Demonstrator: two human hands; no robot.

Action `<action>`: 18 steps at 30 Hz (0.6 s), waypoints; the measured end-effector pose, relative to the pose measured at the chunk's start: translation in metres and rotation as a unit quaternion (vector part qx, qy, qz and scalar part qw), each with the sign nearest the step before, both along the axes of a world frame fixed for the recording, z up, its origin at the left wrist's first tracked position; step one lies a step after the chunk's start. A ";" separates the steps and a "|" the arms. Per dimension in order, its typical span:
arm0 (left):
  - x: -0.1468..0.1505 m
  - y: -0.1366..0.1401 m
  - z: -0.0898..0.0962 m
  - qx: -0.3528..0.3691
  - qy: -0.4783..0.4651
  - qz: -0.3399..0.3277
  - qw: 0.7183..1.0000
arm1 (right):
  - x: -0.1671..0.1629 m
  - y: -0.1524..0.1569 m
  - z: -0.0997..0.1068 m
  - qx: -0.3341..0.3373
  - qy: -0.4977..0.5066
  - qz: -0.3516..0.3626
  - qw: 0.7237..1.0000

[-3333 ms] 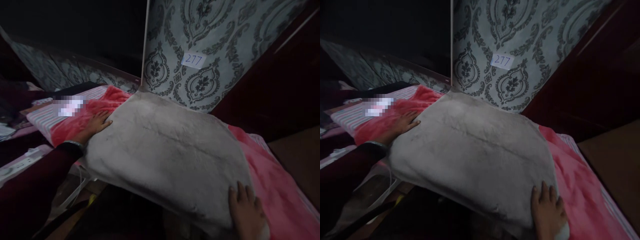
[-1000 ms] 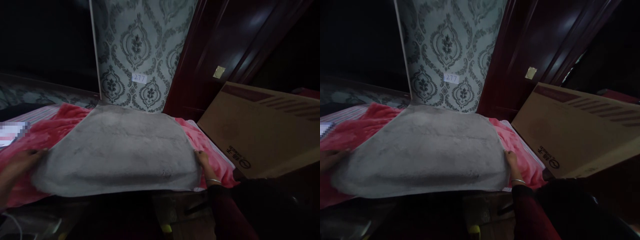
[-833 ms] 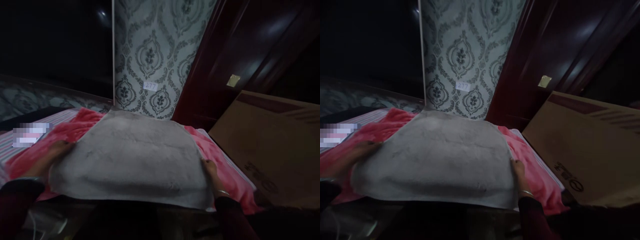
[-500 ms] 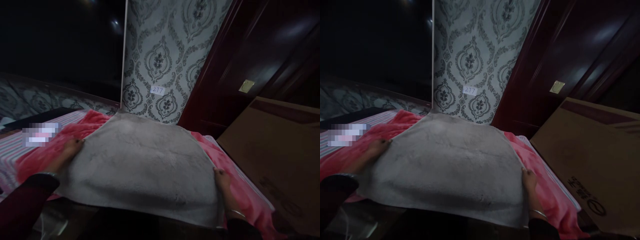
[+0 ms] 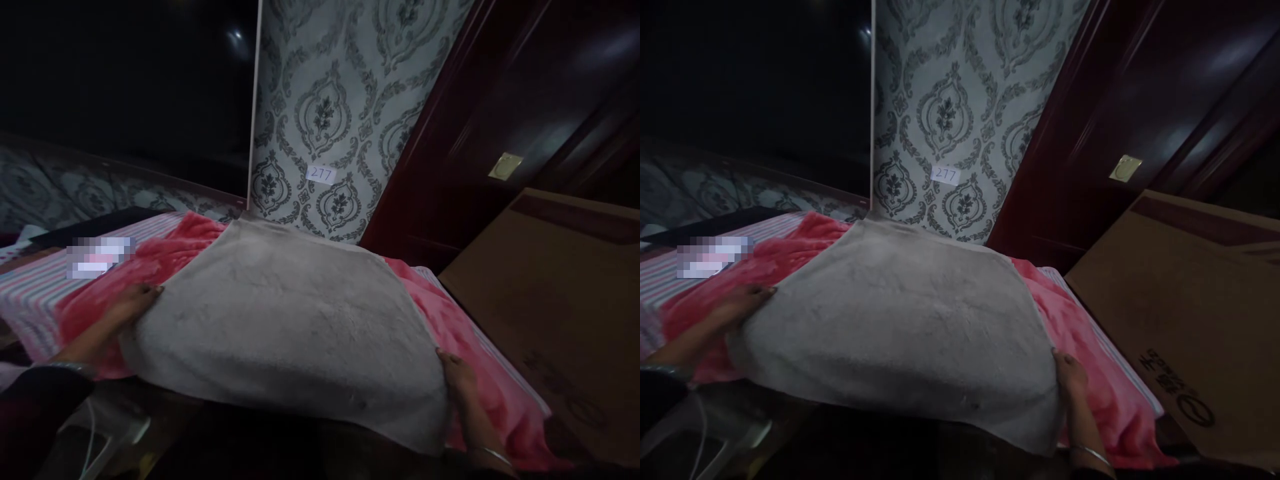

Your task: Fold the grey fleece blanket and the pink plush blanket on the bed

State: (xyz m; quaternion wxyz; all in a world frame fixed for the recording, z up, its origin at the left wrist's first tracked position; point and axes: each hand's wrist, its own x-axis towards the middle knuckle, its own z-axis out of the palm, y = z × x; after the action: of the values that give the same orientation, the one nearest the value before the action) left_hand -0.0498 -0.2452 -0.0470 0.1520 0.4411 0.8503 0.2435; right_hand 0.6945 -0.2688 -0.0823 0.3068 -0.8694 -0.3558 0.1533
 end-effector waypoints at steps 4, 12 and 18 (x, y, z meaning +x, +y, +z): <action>0.007 -0.015 0.004 -0.035 0.032 -0.014 0.999 | -0.001 -0.023 -0.007 -0.028 0.023 0.001 0.999; 0.021 -0.035 0.004 -0.043 0.075 -0.032 0.996 | 0.001 -0.065 -0.033 0.018 0.017 0.019 1.000; 0.017 -0.045 0.018 -0.003 0.075 -0.023 0.997 | 0.018 -0.075 -0.018 0.060 -0.050 -0.037 0.996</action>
State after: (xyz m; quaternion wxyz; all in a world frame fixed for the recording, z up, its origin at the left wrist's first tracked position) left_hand -0.0333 -0.2903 -0.0290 0.0943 0.4769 0.8498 0.2038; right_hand 0.7124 -0.3442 -0.0999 0.3459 -0.8685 -0.3467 0.0767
